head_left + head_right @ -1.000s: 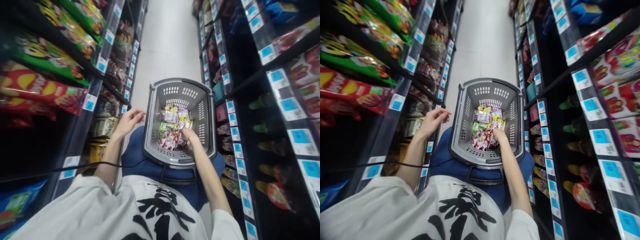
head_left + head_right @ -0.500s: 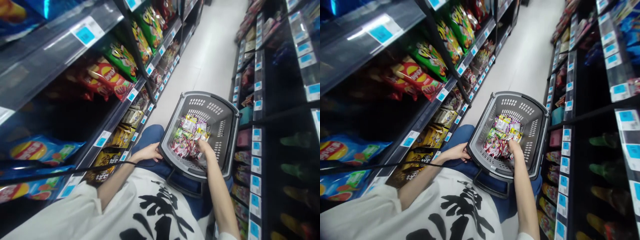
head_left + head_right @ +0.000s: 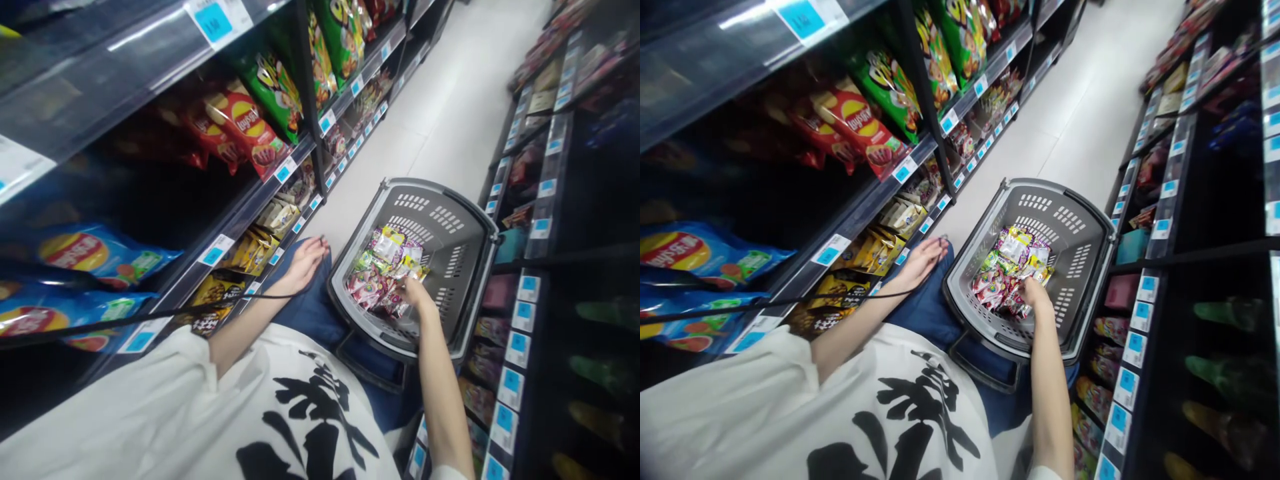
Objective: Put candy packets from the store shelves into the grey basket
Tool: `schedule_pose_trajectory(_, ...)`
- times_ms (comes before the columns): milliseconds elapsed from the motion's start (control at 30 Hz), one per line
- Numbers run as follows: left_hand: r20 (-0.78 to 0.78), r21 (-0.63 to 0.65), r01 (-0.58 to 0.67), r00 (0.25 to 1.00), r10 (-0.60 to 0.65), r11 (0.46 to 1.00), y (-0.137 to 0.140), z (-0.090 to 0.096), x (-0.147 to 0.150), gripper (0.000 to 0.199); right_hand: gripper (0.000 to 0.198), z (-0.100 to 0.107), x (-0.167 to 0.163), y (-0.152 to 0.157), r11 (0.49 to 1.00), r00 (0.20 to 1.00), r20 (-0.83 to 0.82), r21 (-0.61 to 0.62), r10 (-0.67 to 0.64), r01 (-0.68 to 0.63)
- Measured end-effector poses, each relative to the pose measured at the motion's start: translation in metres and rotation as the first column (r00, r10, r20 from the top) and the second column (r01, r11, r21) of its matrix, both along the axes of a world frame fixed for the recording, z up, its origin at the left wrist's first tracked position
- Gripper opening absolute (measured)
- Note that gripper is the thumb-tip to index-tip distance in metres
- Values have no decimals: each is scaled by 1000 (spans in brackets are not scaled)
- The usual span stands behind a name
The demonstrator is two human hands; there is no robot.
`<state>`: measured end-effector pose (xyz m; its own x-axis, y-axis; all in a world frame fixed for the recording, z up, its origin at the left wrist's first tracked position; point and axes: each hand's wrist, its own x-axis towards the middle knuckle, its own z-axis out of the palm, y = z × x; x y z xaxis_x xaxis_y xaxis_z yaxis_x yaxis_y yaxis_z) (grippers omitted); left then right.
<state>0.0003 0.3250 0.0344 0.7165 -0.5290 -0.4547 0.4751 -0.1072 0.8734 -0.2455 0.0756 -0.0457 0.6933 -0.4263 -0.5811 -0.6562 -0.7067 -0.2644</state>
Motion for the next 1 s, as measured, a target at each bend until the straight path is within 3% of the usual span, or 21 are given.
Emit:
schedule_pose_trajectory(133,325,-169,-138,927,187,976,-7,14,46,59,20,-3,-2,-2,1000,999,31,7,-28,28)
schedule_pose_trajectory(233,367,-247,-170,895,255,954,19,20,63,52,19,-2,-2,-3,998,995,78,5,-58,58)
schedule_pose_trajectory(333,322,-166,-135,929,183,977,57,20,48,46,19,6,1,-1,996,985,144,-1,-92,93)
schedule_pose_trajectory(433,270,30,-56,962,46,998,72,13,12,48,15,18,5,4,992,966,226,-7,-125,130)
schedule_pose_trajectory(500,211,101,49,975,-70,994,61,7,-11,53,12,25,6,8,986,946,287,-22,-152,165)
schedule_pose_trajectory(567,176,76,114,976,-126,991,38,4,-27,56,10,32,7,10,976,919,350,-48,-183,213)
schedule_pose_trajectory(633,111,-44,101,989,-96,994,12,8,-33,54,10,36,5,9,961,887,409,-75,-214,267)
schedule_pose_trajectory(700,-26,-238,12,999,-19,971,-9,22,-34,41,10,37,3,5,942,852,465,-99,-241,320)
schedule_pose_trajectory(767,-146,-446,-14,988,-58,895,-18,47,-35,22,10,36,2,0,925,818,513,-111,-259,363)
schedule_pose_trajectory(800,-140,-541,42,980,-140,840,-17,64,-39,19,9,34,2,-3,919,803,534,-112,-266,379)
schedule_pose_trajectory(833,-59,-613,186,958,-280,768,-14,82,-44,17,9,32,2,-5,914,788,552,-108,-272,392)
schedule_pose_trajectory(867,111,-621,411,889,-445,667,-8,102,-51,16,8,30,2,-7,910,774,569,-100,-279,401)
schedule_pose_trajectory(900,307,-572,640,747,-590,513,-2,121,-59,16,7,28,2,-9,909,759,585,-88,-285,408)
schedule_pose_trajectory(933,470,-463,819,550,-690,338,3,139,-69,15,7,26,2,-10,907,743,602,-72,-291,414)
schedule_pose_trajectory(967,590,-317,927,360,-723,203,6,152,-78,15,7,24,2,-10,907,726,620,-55,-297,419)
schedule_pose_trajectory(1000,661,-185,974,222,-717,131,7,161,-87,17,6,23,2,-11,905,707,639,-36,-305,423)
